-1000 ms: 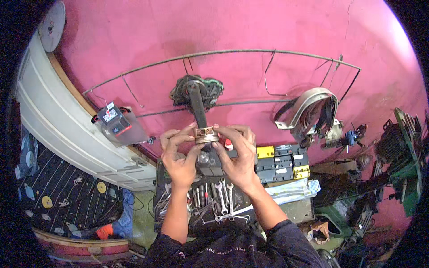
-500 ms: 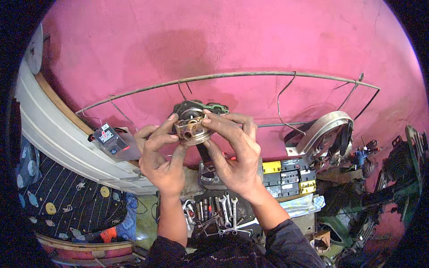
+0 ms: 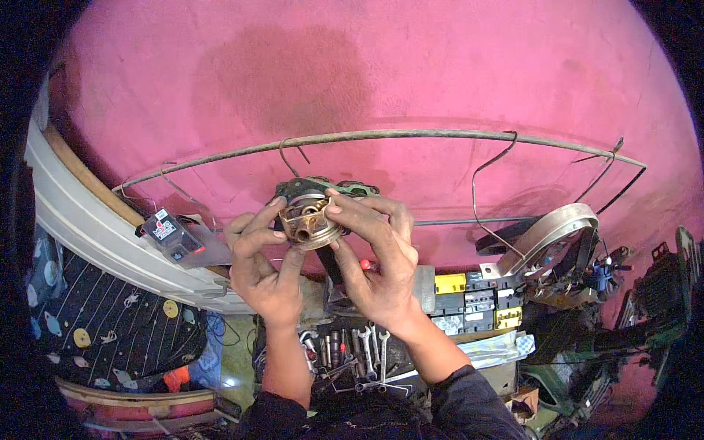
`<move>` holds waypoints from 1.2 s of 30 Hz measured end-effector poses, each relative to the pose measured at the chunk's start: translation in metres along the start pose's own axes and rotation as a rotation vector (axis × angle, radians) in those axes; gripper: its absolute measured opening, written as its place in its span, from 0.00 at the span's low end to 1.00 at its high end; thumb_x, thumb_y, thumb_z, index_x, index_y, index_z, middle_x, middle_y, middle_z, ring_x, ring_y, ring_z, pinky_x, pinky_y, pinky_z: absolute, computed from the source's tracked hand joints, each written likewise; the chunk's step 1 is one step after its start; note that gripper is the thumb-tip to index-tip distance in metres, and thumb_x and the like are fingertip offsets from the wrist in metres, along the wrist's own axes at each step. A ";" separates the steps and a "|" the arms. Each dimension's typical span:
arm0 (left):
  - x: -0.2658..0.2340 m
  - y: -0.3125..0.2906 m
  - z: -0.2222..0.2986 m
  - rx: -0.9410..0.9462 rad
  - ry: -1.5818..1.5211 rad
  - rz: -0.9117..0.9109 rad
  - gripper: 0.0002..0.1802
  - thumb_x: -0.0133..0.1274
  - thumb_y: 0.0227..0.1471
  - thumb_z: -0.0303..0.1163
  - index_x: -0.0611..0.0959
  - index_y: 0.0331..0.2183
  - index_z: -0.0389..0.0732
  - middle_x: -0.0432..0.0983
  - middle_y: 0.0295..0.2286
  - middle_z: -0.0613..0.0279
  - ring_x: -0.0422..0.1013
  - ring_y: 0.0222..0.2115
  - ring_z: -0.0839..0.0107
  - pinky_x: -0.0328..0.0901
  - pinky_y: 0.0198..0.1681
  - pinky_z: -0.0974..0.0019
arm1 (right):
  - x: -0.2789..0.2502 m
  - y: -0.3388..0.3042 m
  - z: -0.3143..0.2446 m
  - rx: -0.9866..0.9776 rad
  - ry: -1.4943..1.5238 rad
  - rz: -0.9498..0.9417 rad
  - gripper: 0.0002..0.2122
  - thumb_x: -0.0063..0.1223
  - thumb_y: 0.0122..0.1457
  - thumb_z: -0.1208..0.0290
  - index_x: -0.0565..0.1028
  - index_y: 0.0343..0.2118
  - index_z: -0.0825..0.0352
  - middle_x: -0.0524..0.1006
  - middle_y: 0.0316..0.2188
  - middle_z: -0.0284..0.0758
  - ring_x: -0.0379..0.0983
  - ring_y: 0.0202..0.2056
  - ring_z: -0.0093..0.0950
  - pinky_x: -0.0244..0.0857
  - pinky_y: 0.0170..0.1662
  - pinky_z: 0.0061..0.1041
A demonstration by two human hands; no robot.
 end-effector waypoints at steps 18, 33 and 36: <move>-0.012 -0.011 0.023 -0.018 0.150 -0.018 0.18 0.69 0.43 0.20 0.82 0.38 0.40 0.82 0.50 0.54 0.70 0.51 0.60 0.62 0.58 0.55 | -0.016 -0.022 -0.021 0.100 -0.103 0.028 0.16 0.61 0.56 0.82 0.78 0.49 0.69 0.82 0.47 0.41 0.75 0.51 0.41 0.67 0.56 0.36; -0.114 -0.490 -0.062 -1.033 0.278 -1.080 0.28 0.68 0.51 0.43 0.83 0.50 0.38 0.80 0.48 0.43 0.73 0.52 0.45 0.65 0.57 0.47 | -0.118 -0.511 0.025 0.952 -0.438 -1.494 0.17 0.55 0.57 0.71 0.78 0.51 0.62 0.82 0.44 0.49 0.77 0.50 0.49 0.68 0.57 0.48; -0.177 -0.616 -0.050 -1.189 0.319 -1.265 0.34 0.68 0.50 0.52 0.83 0.52 0.39 0.79 0.50 0.40 0.74 0.53 0.44 0.66 0.57 0.47 | -0.147 -0.551 0.021 1.038 -0.482 -1.434 0.16 0.54 0.57 0.72 0.79 0.50 0.65 0.82 0.39 0.54 0.80 0.43 0.52 0.73 0.50 0.48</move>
Point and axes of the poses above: each hand's wrist, its own y-axis towards the middle knuckle, its own x-axis out of the palm, z = x × y, the point moved 8 cm from there along y, towards the middle knuckle
